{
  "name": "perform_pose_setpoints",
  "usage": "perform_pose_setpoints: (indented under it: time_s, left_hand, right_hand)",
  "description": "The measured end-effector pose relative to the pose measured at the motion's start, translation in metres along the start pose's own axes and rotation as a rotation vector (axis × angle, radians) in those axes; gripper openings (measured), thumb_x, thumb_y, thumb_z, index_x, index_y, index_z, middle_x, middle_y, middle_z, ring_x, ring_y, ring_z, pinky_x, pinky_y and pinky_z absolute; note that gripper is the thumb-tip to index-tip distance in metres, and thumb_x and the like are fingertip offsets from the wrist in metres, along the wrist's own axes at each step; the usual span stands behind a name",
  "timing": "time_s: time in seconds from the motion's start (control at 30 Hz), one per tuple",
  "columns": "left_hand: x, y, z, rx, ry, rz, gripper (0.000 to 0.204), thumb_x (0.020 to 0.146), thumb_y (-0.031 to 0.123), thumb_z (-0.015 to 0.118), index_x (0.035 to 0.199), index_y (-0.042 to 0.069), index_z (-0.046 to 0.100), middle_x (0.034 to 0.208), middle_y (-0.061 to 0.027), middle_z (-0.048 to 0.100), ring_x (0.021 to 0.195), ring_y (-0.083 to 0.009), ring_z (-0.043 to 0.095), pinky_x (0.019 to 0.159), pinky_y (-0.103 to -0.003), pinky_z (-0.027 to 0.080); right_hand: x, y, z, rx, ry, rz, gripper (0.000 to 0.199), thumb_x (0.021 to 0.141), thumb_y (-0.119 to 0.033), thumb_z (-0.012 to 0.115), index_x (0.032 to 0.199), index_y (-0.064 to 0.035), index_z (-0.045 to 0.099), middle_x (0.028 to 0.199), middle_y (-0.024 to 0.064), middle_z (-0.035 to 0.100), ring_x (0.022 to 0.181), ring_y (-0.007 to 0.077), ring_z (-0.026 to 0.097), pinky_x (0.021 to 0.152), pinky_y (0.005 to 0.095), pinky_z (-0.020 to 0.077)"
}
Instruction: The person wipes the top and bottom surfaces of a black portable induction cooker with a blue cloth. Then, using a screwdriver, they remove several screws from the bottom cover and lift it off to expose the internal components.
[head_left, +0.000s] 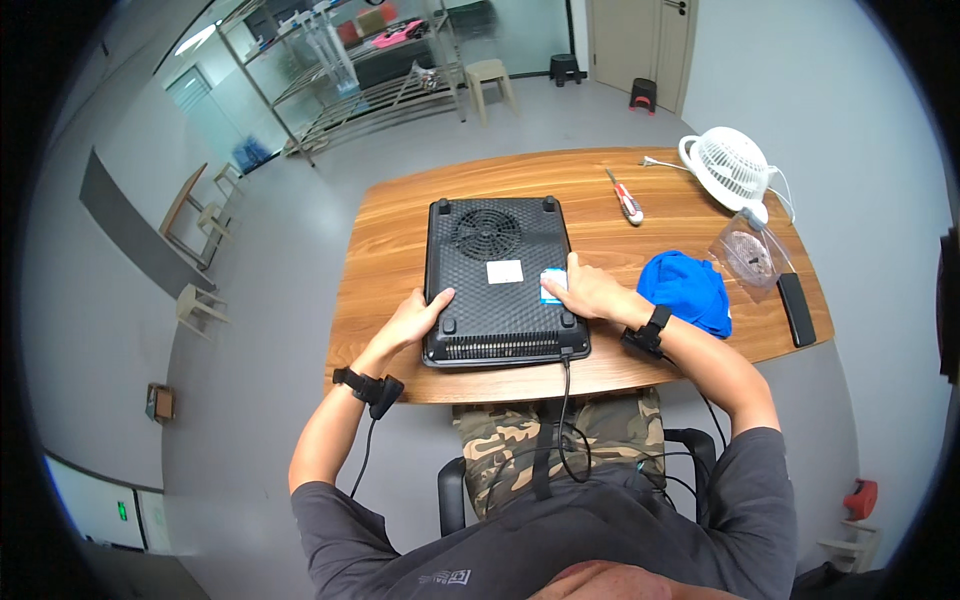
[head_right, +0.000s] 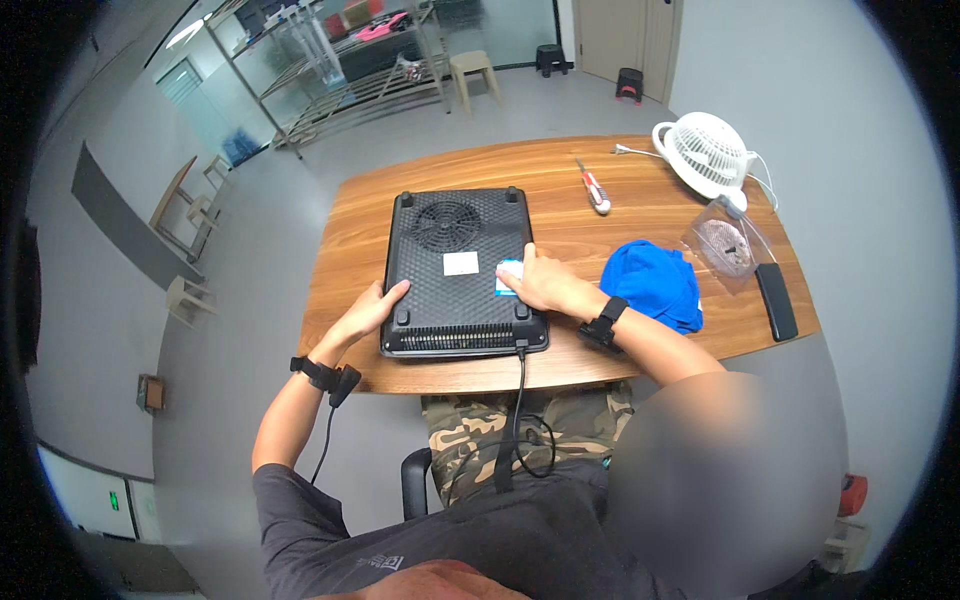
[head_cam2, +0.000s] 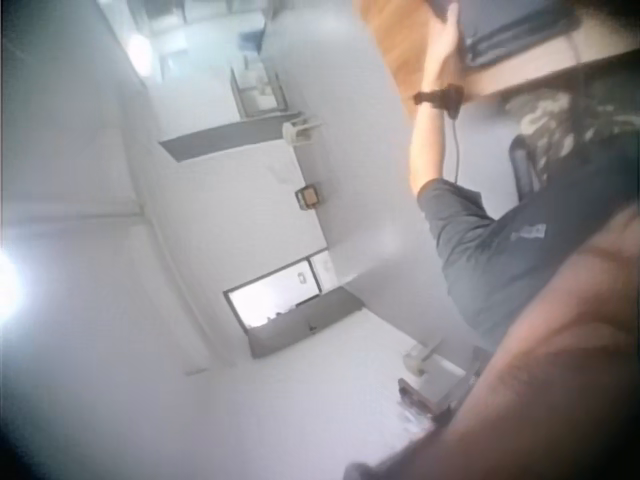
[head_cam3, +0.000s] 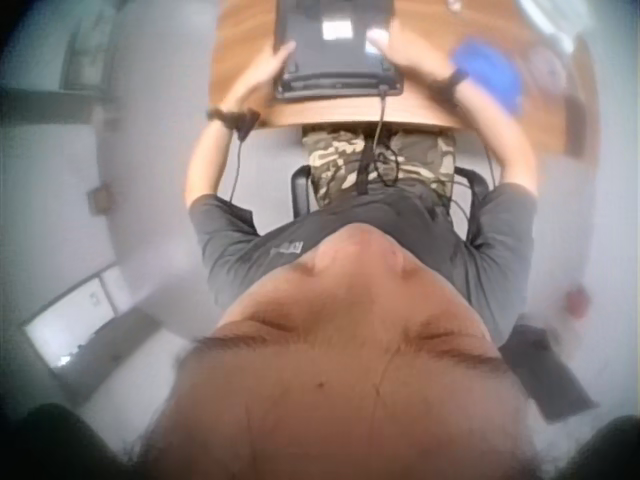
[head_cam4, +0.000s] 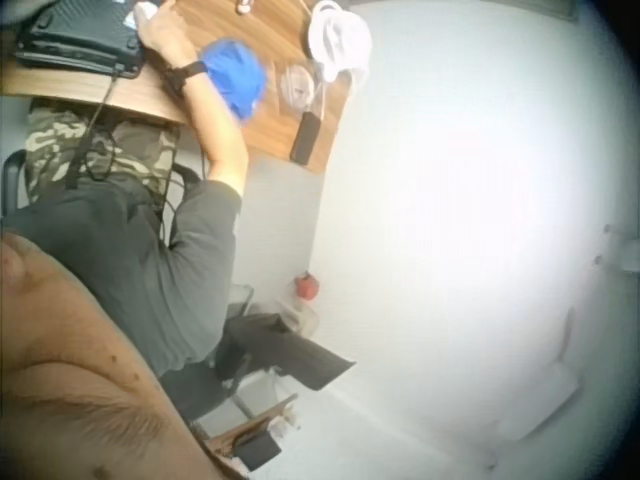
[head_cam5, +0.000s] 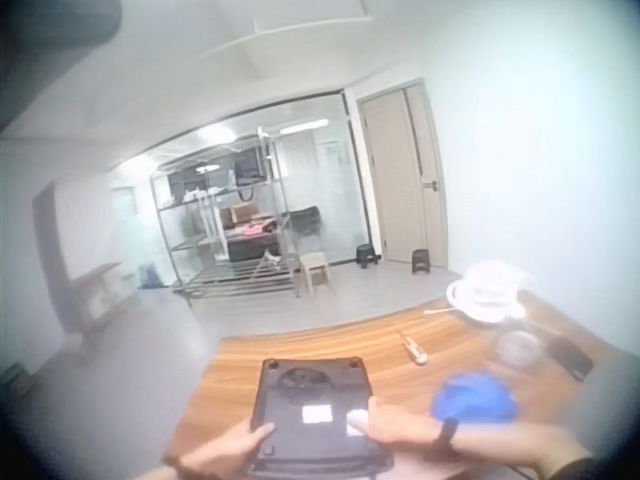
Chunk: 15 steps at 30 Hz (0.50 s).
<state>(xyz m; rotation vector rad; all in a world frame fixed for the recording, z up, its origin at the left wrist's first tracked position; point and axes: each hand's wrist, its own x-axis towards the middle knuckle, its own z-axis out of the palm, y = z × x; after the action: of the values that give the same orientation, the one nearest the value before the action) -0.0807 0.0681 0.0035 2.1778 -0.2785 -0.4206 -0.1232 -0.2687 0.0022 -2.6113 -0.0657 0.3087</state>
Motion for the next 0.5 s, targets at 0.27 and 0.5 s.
perform_pose_setpoints:
  time_s: [0.27, 0.5]
  left_hand:
    - [0.023, -0.013, 0.021, 0.510, 0.046, -0.152, 0.100, 0.096, 0.076, 0.030, 0.114, -0.017, 0.064, 0.109, -0.0374, 0.067, 0.111, -0.0493, 0.063, 0.099, -0.050, 0.048]
    - [0.028, 0.022, 0.022, 0.710, -0.079, -0.264, 0.108, 0.095, 0.079, 0.023, 0.102, -0.018, 0.069, 0.105, -0.0405, 0.066, 0.109, -0.0519, 0.063, 0.098, -0.051, 0.048]
  right_hand:
    - [-0.001, 0.012, 0.003, 0.085, -0.036, -0.054, 0.081, 0.102, -0.056, 0.045, 0.135, 0.0164, 0.031, 0.125, 0.0442, 0.054, 0.111, 0.0552, 0.060, 0.095, 0.0572, 0.0489]
    - [0.008, 0.024, 0.008, 0.112, -0.030, -0.092, 0.076, 0.103, -0.054, 0.044, 0.132, 0.0145, 0.031, 0.127, 0.0435, 0.053, 0.110, 0.0564, 0.059, 0.095, 0.0578, 0.0489]
